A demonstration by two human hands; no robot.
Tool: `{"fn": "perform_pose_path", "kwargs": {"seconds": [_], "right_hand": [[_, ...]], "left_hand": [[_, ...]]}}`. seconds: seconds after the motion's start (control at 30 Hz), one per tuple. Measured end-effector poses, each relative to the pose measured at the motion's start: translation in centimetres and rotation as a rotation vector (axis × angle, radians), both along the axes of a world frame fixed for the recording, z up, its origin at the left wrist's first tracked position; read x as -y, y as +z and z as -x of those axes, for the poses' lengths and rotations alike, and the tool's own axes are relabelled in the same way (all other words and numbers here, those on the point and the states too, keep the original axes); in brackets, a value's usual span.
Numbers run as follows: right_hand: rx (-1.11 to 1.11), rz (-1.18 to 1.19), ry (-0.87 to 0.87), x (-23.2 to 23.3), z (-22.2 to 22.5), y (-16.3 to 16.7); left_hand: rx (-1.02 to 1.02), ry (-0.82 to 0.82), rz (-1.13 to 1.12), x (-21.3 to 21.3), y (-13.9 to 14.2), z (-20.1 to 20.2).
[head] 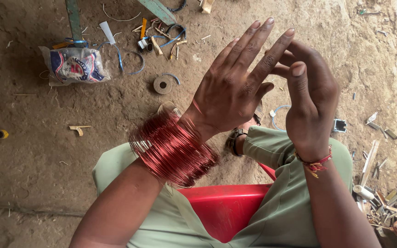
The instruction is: The person sits on a red plastic chair with a large coil of thin red wire around their left forearm and pulls and twists the wire between both hands, working the wire strand continuously while seated.
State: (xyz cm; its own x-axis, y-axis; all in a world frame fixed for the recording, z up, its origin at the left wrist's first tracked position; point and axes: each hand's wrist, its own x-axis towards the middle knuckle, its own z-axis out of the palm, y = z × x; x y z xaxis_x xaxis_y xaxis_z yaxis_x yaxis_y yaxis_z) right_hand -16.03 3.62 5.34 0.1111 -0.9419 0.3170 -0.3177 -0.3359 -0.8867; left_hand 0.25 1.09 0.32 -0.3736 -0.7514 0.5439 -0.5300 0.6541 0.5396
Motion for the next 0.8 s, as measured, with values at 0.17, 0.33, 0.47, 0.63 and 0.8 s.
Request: {"fn": "perform_pose_path", "kwargs": {"seconds": [0.17, 0.33, 0.47, 0.63, 0.8], "right_hand": [[0.081, -0.038, 0.012, -0.20, 0.28, -0.68], [0.040, -0.071, -0.011, -0.41, 0.38, -0.70], [-0.133, -0.006, -0.060, -0.59, 0.17, -0.42], [-0.125, -0.019, -0.085, -0.84, -0.07, -0.15], [-0.145, -0.016, -0.126, -0.87, -0.09, -0.03]], "left_hand": [[-0.031, 0.000, 0.009, 0.05, -0.05, -0.03], [-0.028, -0.008, -0.007, -0.10, 0.12, -0.01], [-0.056, -0.020, 0.012, -0.19, 0.34, -0.09], [-0.058, -0.035, 0.014, -0.35, 0.63, -0.15], [-0.033, -0.041, 0.012, -0.36, 0.94, 0.01]]}}
